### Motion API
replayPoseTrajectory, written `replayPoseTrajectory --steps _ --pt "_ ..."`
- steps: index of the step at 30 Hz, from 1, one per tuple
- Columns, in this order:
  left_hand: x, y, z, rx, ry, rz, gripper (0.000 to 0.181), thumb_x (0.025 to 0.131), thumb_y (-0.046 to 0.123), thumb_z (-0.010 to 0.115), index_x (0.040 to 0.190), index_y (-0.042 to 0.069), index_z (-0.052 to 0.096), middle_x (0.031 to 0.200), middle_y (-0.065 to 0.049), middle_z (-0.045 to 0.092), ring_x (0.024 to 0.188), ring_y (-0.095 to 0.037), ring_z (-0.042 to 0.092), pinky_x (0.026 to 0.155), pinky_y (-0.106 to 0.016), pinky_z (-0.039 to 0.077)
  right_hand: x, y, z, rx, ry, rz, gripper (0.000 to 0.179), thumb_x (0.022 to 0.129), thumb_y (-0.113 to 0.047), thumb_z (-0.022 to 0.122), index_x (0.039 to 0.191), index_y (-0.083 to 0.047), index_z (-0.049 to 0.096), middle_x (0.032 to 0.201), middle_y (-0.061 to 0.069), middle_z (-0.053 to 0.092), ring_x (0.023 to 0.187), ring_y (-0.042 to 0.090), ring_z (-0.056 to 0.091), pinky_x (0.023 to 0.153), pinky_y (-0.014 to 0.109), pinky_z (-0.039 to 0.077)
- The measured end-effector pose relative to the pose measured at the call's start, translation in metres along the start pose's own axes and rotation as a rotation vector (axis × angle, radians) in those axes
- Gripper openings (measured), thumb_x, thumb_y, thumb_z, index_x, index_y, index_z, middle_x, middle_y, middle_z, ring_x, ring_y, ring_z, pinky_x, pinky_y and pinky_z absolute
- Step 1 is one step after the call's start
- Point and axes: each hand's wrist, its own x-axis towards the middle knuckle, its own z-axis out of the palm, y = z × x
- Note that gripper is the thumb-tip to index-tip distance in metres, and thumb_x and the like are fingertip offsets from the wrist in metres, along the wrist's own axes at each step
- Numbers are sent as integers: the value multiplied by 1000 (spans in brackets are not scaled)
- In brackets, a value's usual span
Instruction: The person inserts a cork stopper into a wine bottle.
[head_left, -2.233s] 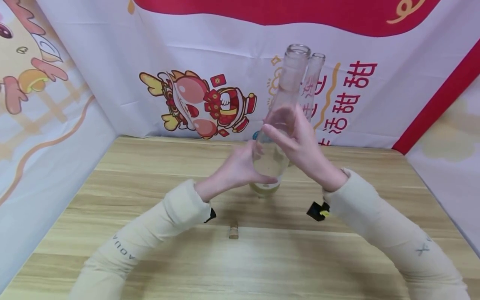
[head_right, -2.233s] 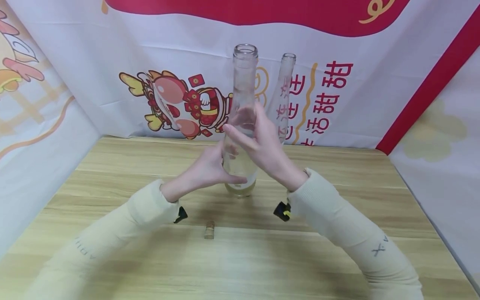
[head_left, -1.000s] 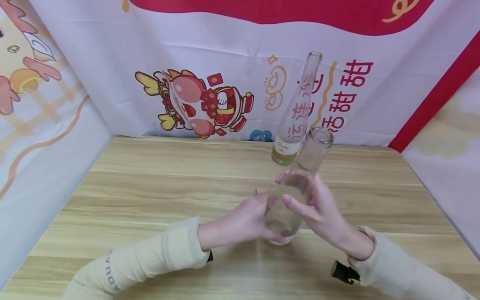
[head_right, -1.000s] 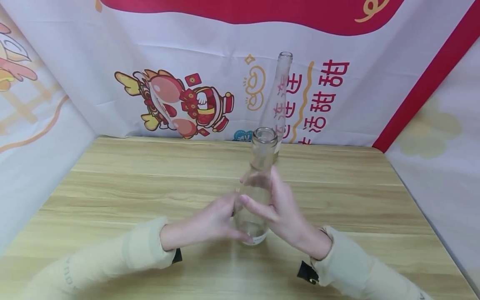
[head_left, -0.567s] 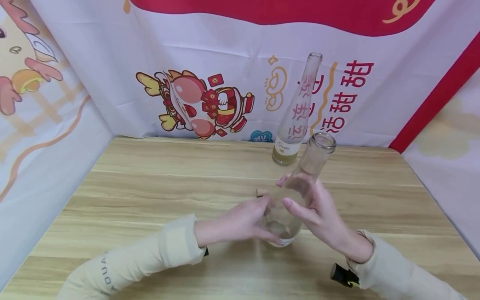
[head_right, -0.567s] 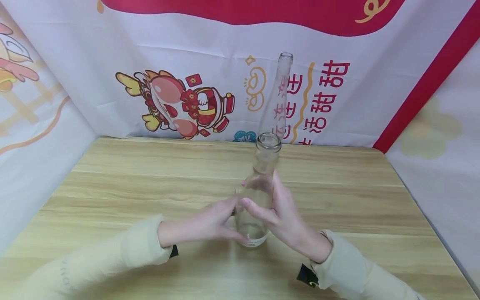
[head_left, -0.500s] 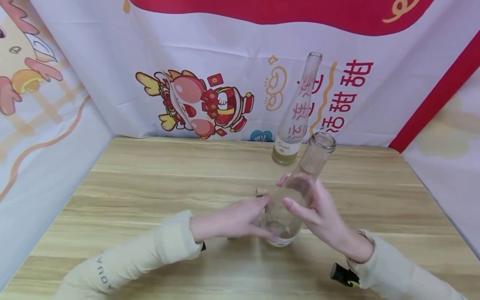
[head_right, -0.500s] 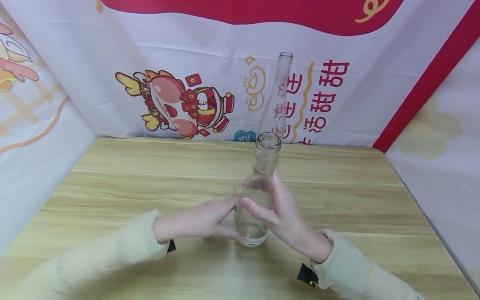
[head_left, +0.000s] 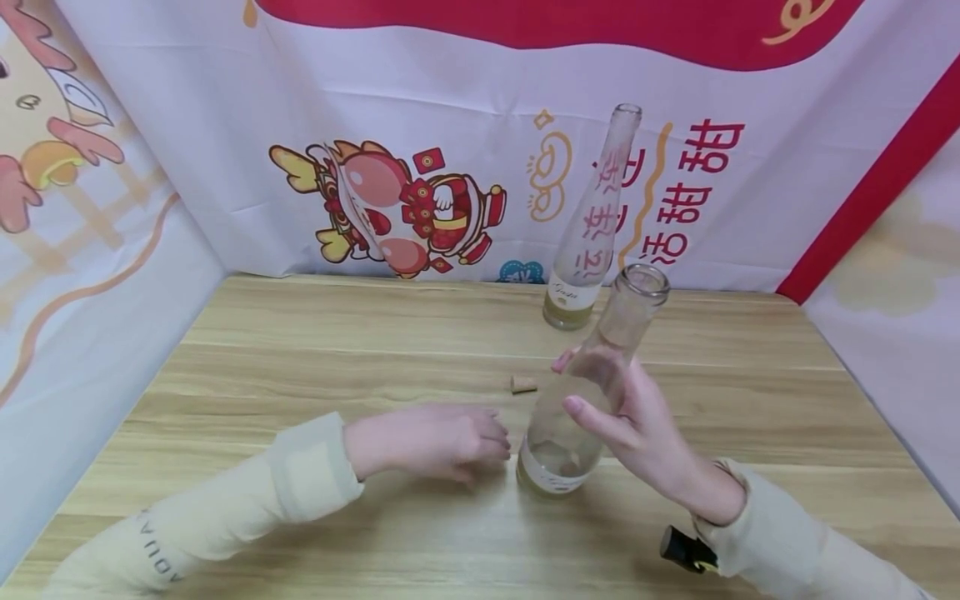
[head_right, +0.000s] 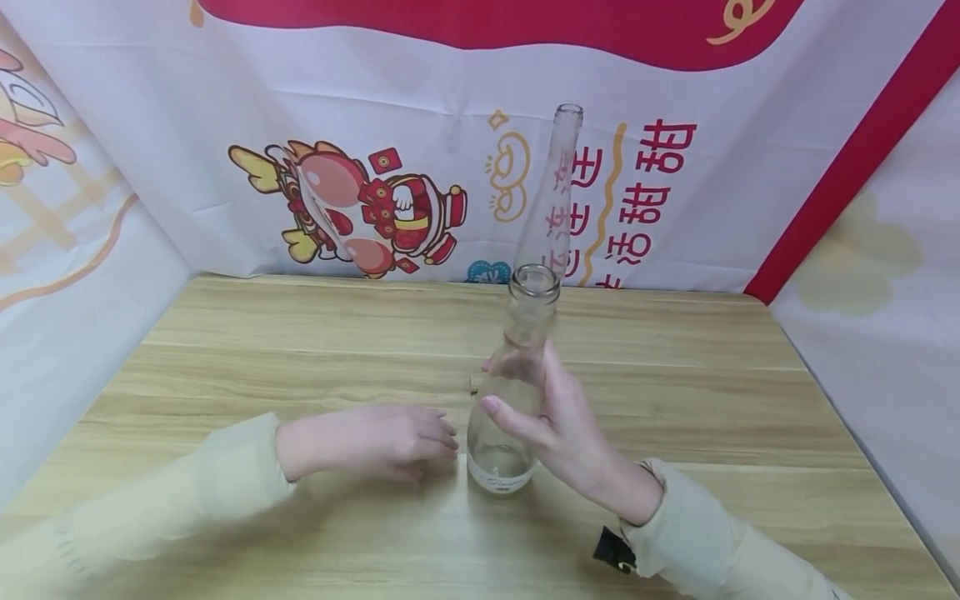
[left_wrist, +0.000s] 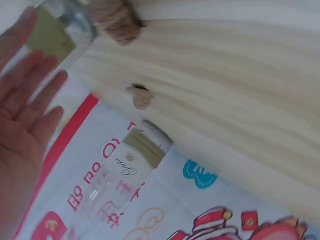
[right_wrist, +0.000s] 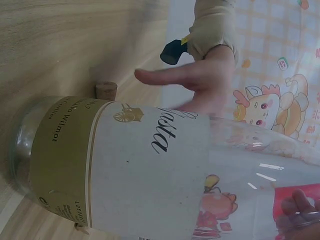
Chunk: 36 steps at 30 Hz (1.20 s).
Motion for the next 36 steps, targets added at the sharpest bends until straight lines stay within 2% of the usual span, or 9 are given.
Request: replayPoseTrajectory --steps 2,4,7,10,15,18,21,30,36 --pt "-3 0 5 68 10 87 33 74 23 73 103 9 64 103 1 64 103 -13 56 102 -32 35 0 -1 0 2 3 -5 43 76 15 56 116 6 45 106 14 56 104 22 55 98 29 40" --pt "-5 0 9 121 17 141 23 77 19 70 98 10 65 99 2 65 101 -12 57 102 -33 36 1 -1 1 -3 7 -17 43 75 16 56 116 6 45 107 12 56 104 21 55 97 29 40" --pt "-7 0 16 206 22 185 13 82 13 64 95 11 66 97 3 65 101 -12 58 101 -30 37 0 -2 1 -19 11 -14 41 76 15 56 115 8 45 106 13 56 104 20 55 97 28 40" --pt "-8 0 22 270 30 211 12 84 9 60 94 11 67 98 3 65 102 -12 58 99 -26 38 0 -2 1 -28 12 -12 41 75 15 56 114 12 43 106 15 56 104 20 55 97 27 41" --pt "-9 -1 27 286 32 215 9 82 6 59 83 14 63 88 8 62 88 -8 55 86 -18 43 -1 -2 0 -30 6 19 41 75 16 56 114 11 43 106 14 55 105 20 55 97 28 40" --pt "-10 -2 28 293 10 207 10 80 6 59 77 16 61 82 10 59 80 -6 51 74 -16 43 -1 -2 1 -23 4 10 40 75 16 55 113 12 43 107 13 55 105 20 54 97 27 40" --pt "-11 -2 29 307 -7 202 12 80 6 59 75 17 59 78 11 57 76 -6 49 68 -15 42 -1 -1 1 -15 7 -11 40 75 16 55 113 13 43 107 13 55 104 20 54 96 27 41" --pt "-10 -2 32 352 -37 196 14 81 6 58 73 18 59 76 11 54 72 -4 47 64 -13 41 0 -1 1 -18 5 -19 38 76 15 56 112 13 43 107 13 55 104 19 55 96 27 41" --pt "-11 -2 29 321 -57 168 14 80 5 59 75 18 60 76 11 54 72 -3 46 62 -11 39 -2 -2 -1 -60 -10 61 38 77 14 57 112 11 42 107 15 55 105 21 54 97 29 40"
